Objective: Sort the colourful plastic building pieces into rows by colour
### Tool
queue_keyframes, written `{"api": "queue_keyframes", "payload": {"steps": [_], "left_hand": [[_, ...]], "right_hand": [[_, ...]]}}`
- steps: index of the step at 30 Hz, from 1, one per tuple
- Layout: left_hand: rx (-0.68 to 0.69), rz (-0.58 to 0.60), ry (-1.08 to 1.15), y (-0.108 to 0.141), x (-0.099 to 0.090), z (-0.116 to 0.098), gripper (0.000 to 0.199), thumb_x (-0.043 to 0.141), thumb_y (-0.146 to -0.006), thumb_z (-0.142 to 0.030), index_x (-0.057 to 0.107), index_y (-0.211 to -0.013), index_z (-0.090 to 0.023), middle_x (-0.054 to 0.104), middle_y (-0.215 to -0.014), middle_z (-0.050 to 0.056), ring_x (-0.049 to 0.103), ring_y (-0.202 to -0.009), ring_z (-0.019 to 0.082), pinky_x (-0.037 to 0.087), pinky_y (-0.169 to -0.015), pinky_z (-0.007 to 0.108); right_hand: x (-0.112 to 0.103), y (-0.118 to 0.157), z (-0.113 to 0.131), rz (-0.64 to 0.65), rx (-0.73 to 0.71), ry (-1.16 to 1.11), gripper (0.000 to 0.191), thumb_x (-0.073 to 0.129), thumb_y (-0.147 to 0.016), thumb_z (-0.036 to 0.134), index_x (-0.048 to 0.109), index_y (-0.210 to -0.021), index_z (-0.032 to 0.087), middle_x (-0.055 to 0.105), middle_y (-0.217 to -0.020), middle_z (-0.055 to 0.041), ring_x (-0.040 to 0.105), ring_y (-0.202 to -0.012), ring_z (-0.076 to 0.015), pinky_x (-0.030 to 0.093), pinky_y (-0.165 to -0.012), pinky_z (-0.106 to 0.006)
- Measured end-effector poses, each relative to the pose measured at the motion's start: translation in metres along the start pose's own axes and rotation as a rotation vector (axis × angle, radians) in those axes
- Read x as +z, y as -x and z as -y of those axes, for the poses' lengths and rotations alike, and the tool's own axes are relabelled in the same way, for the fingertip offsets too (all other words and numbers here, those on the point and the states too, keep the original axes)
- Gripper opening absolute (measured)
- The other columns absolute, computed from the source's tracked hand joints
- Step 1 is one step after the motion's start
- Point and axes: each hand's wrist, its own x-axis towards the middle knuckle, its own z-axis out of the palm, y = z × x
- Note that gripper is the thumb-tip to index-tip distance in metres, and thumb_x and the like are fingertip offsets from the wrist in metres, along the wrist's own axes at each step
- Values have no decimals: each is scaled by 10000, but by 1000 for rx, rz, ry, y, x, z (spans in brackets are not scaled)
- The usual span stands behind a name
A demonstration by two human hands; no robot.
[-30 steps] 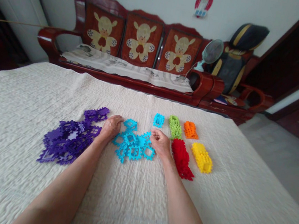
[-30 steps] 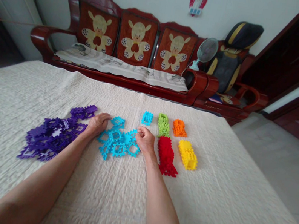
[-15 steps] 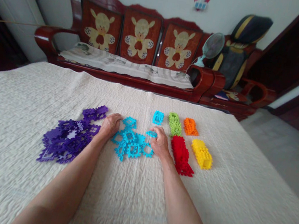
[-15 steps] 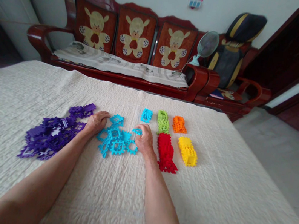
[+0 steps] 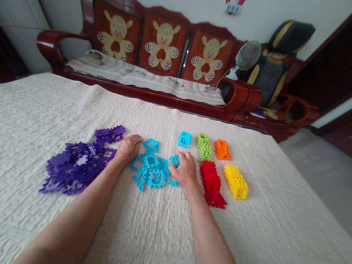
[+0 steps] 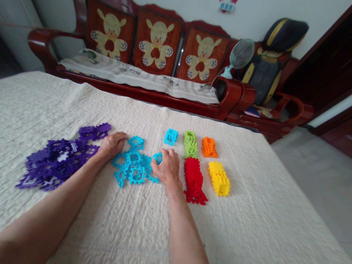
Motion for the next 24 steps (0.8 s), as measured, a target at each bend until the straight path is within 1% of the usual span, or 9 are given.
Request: {"api": "queue_keyframes", "payload": {"steps": [2,3,5,8,11,15,17,19,24], "left_hand": [[7,-1,1,0,1,2,363,402,-785,-159,740,-918,-175,741,-1062,84,679,-1020,199,526,-969,320],[11,-4,1,0,2,3,364,403,-785,-160,740,-921,-173,740,-1066,86,679,-1022,201,526,-969,322],[23,-11,0,1,3,5,364,404,-786,-161,740,-925,-173,737,-1074,86,678,-1025,202,528,-965,322],[41,-21,4,1,4,6,365,400,-792,-158,739,-926,-176,738,-1067,81,682,-1007,196,533,-954,311],[46,-36,5,1,4,6,368,395,-795,-149,739,-920,-185,742,-1045,70,684,-995,190,534,-952,303],[53,-39,6,0,4,4,366,392,-802,-151,738,-915,-181,743,-1034,69,684,-987,189,534,-951,302],[56,-33,9,0,5,5,362,394,-803,-147,738,-910,-179,742,-1036,70,683,-988,189,532,-951,300],[55,-34,9,0,6,6,356,401,-803,-144,739,-910,-179,740,-1043,72,682,-992,191,531,-953,301],[58,-39,1,1,9,9,358,402,-809,-137,737,-928,-181,736,-1059,70,678,-999,189,526,-964,305]], "right_hand": [[1,0,-1,-18,-8,-32,376,630,-754,296,649,-1105,162,626,-1083,-123,573,-1029,-261,455,-954,-379],[2,-1,-2,-46,-13,-66,388,622,-747,282,641,-1114,159,624,-1085,-123,571,-1040,-261,455,-960,-380],[3,-2,-2,-139,1,-147,424,602,-749,274,612,-1156,158,620,-1095,-120,567,-1059,-257,457,-968,-383],[5,-6,-1,-293,60,-231,457,575,-765,281,565,-1207,163,611,-1112,-122,564,-1054,-248,469,-948,-384],[10,-19,0,-390,83,-240,478,574,-768,296,538,-1224,159,599,-1103,-125,556,-1032,-246,472,-932,-396],[17,-42,-3,-503,84,-185,473,578,-773,322,521,-1220,176,586,-1073,-105,529,-1022,-247,457,-940,-422],[19,-52,-5,-536,92,-145,450,575,-773,319,529,-1198,178,580,-1065,-103,518,-1018,-250,451,-936,-422],[21,-59,-7,-541,110,-106,429,576,-769,317,544,-1174,176,577,-1057,-105,514,-1018,-255,445,-935,-420],[28,-62,-12,-520,170,-46,447,581,-765,339,556,-1172,155,561,-1091,-130,516,-1050,-271,429,-944,-426]]}}
